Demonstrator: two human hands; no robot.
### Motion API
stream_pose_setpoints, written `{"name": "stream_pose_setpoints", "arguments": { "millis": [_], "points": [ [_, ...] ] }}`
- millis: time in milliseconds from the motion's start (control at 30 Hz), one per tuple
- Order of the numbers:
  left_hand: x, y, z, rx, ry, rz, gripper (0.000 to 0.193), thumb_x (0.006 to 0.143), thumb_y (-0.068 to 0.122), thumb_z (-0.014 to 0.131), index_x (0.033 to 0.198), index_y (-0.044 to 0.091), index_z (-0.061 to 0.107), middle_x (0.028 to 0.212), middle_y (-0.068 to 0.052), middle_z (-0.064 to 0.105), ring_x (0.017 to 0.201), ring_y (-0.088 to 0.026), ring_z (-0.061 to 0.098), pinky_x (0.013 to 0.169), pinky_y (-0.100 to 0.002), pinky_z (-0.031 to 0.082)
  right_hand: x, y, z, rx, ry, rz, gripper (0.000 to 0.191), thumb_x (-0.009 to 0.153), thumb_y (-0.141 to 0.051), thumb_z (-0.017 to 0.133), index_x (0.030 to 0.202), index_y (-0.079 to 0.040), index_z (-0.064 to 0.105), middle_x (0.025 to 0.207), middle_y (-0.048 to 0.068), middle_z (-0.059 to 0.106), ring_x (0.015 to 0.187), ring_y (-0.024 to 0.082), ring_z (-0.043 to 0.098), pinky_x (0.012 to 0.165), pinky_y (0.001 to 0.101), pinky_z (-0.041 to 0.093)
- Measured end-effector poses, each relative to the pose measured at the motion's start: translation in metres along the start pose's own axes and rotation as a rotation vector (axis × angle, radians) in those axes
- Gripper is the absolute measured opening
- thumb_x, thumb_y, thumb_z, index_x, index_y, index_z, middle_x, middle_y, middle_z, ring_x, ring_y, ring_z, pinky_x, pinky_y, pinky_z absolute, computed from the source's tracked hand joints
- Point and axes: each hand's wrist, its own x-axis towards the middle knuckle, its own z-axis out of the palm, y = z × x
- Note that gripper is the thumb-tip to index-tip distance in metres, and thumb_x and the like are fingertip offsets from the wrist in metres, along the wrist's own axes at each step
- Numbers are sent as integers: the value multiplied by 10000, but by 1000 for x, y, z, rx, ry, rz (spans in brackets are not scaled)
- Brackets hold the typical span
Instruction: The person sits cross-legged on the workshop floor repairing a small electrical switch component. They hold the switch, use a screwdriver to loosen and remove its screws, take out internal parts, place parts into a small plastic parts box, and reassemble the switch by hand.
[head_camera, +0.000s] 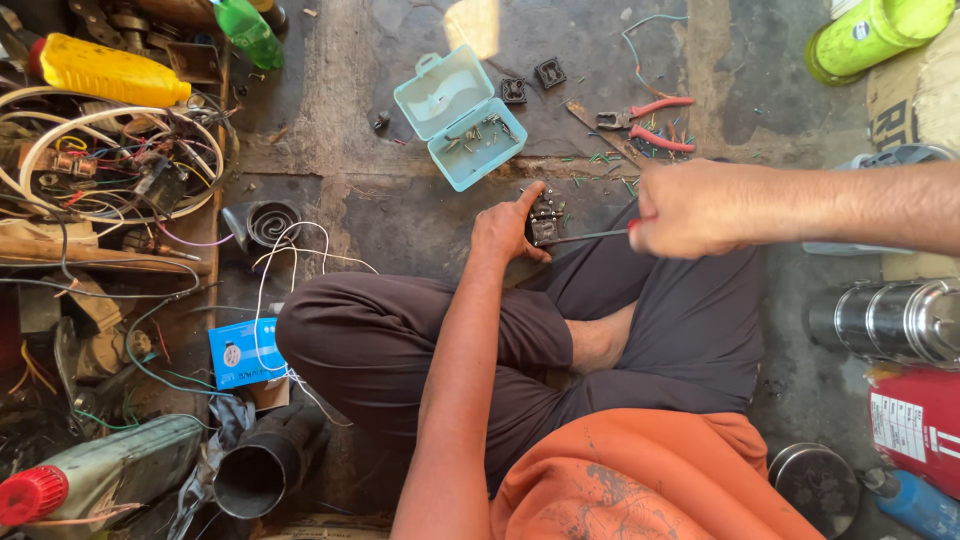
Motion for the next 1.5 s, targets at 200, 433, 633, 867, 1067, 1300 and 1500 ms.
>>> {"name": "stream_pose_setpoints", "arguments": {
  "millis": [200, 433, 633, 867, 1067, 1300, 1500],
  "points": [
    [2, -3, 2, -27, 27, 7, 1358, 388, 546, 1004, 1549, 348, 329, 1060, -130, 745, 1019, -363, 710, 834, -487, 550, -6, 15, 10, -1109, 271, -823, 407, 800, -234, 656, 1094, 39, 586, 925, 158, 637, 823, 336, 714, 619, 442, 576],
    [3, -2, 4, -7, 10, -15, 1355, 411, 552, 993, 1568, 346, 319, 1069, -126, 747, 1025, -352, 718, 836, -488, 558, -2, 21, 11, -925, 86, -789, 496, 835, -203, 636, 1266, 25, 547, 939, 172, 665, 878, 375, 710, 619, 451, 576],
    [4, -2, 3, 2, 13, -10, 1372, 402, 564, 997, 1570, 350, 309, 1077, -129, 744, 1026, -355, 714, 835, -486, 558, 7, 3, -3, 68, 1, 32, 458, 805, -271, 743, 1160, -27, 591, 973, 221, 740, 980, 369, 722, 804, 465, 562],
    [6, -2, 2, 16, 15, 15, 1390, 402, 574, 991, 1576, 312, 295, 1077, -129, 741, 1021, -351, 713, 832, -477, 561, 0, 22, 17, -881, 221, -881, 322, 860, -202, 638, 1108, 1, 603, 877, 192, 665, 800, 364, 709, 597, 465, 576],
    [8, 0, -5, 49, 12, 30, 1326, 411, 595, 982, 1548, 315, 359, 1007, -134, 755, 973, -350, 731, 815, -474, 573, -1, 24, 17, -973, 275, -967, 401, 808, -239, 656, 1099, 31, 604, 847, 167, 657, 711, 328, 694, 503, 434, 536],
    [8, 0, -5, 56, 32, 30, 1333, 372, 612, 976, 1527, 320, 379, 990, -127, 758, 956, -348, 737, 802, -469, 580, 9, 14, 6, -58, 135, -119, 291, 823, -307, 714, 1020, -99, 665, 792, 138, 694, 820, 362, 700, 665, 478, 519],
    [10, 0, -4, 61, -11, 13, 1380, 391, 648, 966, 1567, 310, 329, 1008, -138, 755, 965, -356, 731, 819, -474, 578, 8, 28, 12, -449, 178, -299, 463, 694, -330, 765, 1038, -47, 642, 869, 136, 658, 791, 307, 710, 625, 410, 551]
  ]
}}
